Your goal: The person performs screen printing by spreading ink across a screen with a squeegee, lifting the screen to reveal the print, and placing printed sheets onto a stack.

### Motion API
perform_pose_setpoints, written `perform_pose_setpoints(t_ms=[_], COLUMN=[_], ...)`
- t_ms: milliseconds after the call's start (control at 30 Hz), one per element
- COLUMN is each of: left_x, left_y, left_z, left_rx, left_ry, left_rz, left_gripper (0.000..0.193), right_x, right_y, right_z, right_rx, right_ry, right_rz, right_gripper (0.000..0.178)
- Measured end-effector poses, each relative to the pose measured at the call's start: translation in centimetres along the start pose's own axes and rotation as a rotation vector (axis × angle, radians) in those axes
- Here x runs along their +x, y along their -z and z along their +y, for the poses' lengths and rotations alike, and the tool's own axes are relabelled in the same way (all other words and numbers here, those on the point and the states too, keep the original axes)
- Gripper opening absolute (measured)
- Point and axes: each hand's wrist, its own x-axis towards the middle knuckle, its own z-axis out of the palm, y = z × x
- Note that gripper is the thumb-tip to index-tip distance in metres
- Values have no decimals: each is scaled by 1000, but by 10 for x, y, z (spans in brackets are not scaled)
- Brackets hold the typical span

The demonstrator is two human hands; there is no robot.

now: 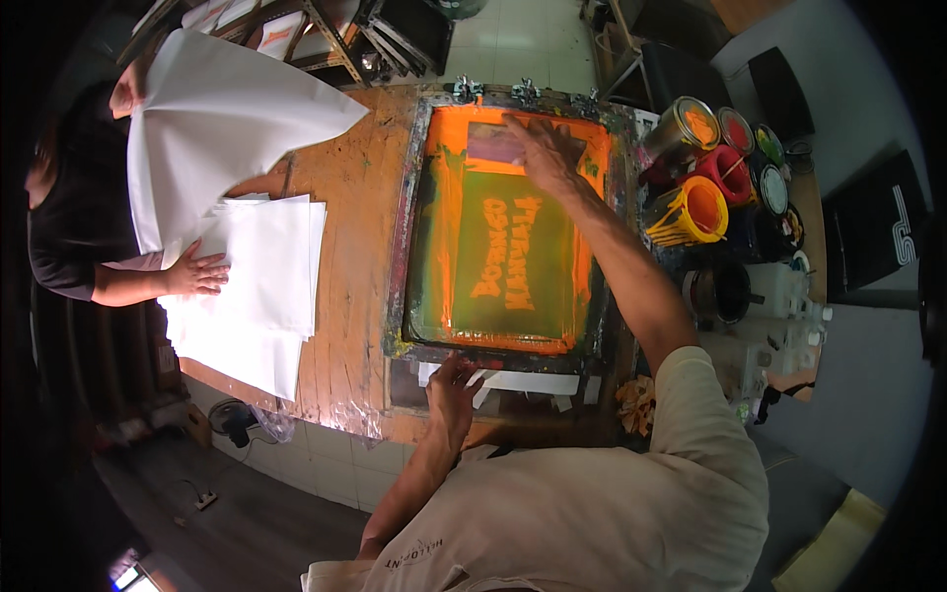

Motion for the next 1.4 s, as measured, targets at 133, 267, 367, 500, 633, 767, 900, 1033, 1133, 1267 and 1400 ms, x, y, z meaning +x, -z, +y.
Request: perform_pose_setpoints(t_ms=[133, 267, 367, 500, 633, 767, 900, 1033, 1133, 1267, 1400], left_x=[-1, -11, -15, -18, -19, -31, -58, -80, -84, -95, -94], left_y=[-1, -3, 1, 6, 10, 2, -15, -33, -36, -47, -51], left_z=[-1, 6, 6, 11, 19, 34, 61, 83, 96, 113, 121], left_rx=[10, 0, -20, -32, -31, -32, 1, -22, -27, -39, -60], left_ry=[1, 3, -23, -54, -33, -14, -38, -65, -113, -133, -134], left_rz=[41, 25, 23, -40, -122, -223, -316, -448, -535, -668, -661], left_gripper=[24, 22, 22, 14, 14, 19, 21, 24, 27, 29, 35], right_x=[36, 63, 67, 65, 41, -97, -279, -451, -440, -414, -408], right_y=[-2, -17, -12, -5, 75, 216, 221, 42, 8, -25, 8], right_z=[22, 38, 40, 55, 55, 46, 34, 7, -82, -96, -108], right_rx=[-11, -114, -94, -26, 105, 425, 399, 589, 744, 798, 591], right_ry=[-23, 89, -33, 42, 143, -98, -542, -723, -1079, -1147, -1063], right_rz=[83, 202, 175, 444, 760, 1007, 1252, 618, 172, 135, 581], right_gripper=[75, 69, 66, 65, 60, 42, 24, 37, 49, 44, 29])
